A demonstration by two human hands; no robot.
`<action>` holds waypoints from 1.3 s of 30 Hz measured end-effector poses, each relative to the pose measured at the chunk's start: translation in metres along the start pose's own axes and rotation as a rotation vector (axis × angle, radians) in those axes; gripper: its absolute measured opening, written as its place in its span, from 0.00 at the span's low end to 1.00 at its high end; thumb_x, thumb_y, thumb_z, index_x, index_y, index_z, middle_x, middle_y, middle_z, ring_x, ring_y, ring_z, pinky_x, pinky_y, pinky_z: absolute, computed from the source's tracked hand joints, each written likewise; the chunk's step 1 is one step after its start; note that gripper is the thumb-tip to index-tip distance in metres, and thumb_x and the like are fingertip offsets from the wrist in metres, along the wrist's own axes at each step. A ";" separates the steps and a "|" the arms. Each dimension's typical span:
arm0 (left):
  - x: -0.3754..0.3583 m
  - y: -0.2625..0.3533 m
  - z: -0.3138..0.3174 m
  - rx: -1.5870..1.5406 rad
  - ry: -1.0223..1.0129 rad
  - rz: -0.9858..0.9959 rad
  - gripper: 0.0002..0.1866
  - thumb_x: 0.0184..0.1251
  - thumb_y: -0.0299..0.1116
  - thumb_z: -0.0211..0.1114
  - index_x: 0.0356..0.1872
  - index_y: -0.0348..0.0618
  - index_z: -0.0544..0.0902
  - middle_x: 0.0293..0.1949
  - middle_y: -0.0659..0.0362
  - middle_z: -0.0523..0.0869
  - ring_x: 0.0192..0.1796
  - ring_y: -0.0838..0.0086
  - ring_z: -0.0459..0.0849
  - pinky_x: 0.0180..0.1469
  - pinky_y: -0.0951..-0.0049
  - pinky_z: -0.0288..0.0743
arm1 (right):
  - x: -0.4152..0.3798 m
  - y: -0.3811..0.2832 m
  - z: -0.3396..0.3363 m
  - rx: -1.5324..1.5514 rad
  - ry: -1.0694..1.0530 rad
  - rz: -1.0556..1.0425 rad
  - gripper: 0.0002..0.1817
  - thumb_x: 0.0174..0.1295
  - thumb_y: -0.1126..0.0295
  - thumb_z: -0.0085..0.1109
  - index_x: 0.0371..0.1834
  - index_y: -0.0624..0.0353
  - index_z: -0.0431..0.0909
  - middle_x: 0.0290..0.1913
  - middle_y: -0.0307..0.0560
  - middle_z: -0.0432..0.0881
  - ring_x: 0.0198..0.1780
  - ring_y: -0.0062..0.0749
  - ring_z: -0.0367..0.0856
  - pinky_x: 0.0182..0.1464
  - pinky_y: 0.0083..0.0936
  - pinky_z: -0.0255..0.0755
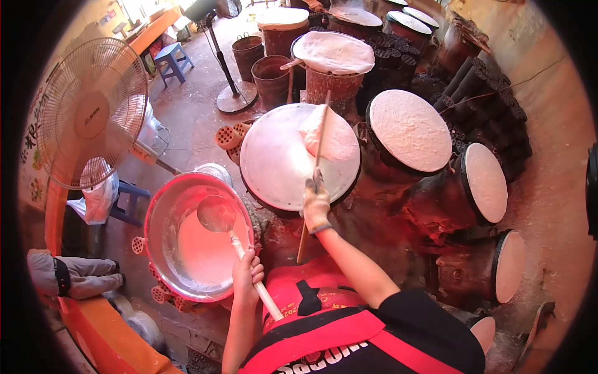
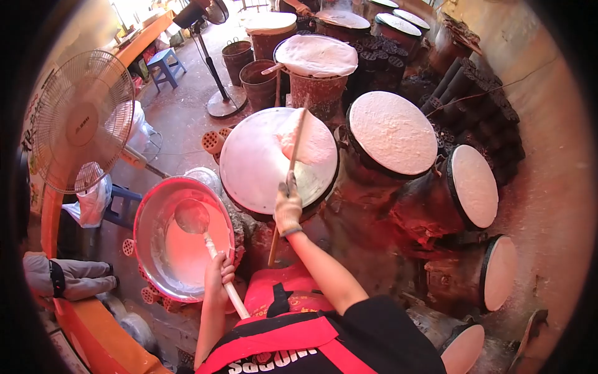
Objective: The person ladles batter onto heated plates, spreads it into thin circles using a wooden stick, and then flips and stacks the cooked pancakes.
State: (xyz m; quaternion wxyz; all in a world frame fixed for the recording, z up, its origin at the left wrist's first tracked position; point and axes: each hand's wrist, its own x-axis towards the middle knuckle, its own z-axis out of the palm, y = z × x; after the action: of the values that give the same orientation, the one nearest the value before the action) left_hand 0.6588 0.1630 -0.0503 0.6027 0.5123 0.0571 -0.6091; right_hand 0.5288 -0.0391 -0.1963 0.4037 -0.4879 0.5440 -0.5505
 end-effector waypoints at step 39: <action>0.003 -0.073 0.015 -0.254 0.234 0.121 0.04 0.65 0.26 0.58 0.36 0.37 0.74 0.21 0.66 0.69 0.19 0.84 0.66 0.17 0.84 0.60 | 0.066 -0.101 -0.099 -0.004 -0.801 0.538 0.22 0.66 0.64 0.54 0.63 0.54 0.71 0.20 0.28 0.68 0.16 0.13 0.56 0.17 0.15 0.53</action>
State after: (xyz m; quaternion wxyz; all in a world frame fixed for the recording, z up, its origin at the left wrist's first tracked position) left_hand 0.5934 0.1704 -0.0851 0.6874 0.5018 0.1724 -0.4960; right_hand 0.4274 -0.0747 -0.0831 0.7087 -0.5040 0.4537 -0.1944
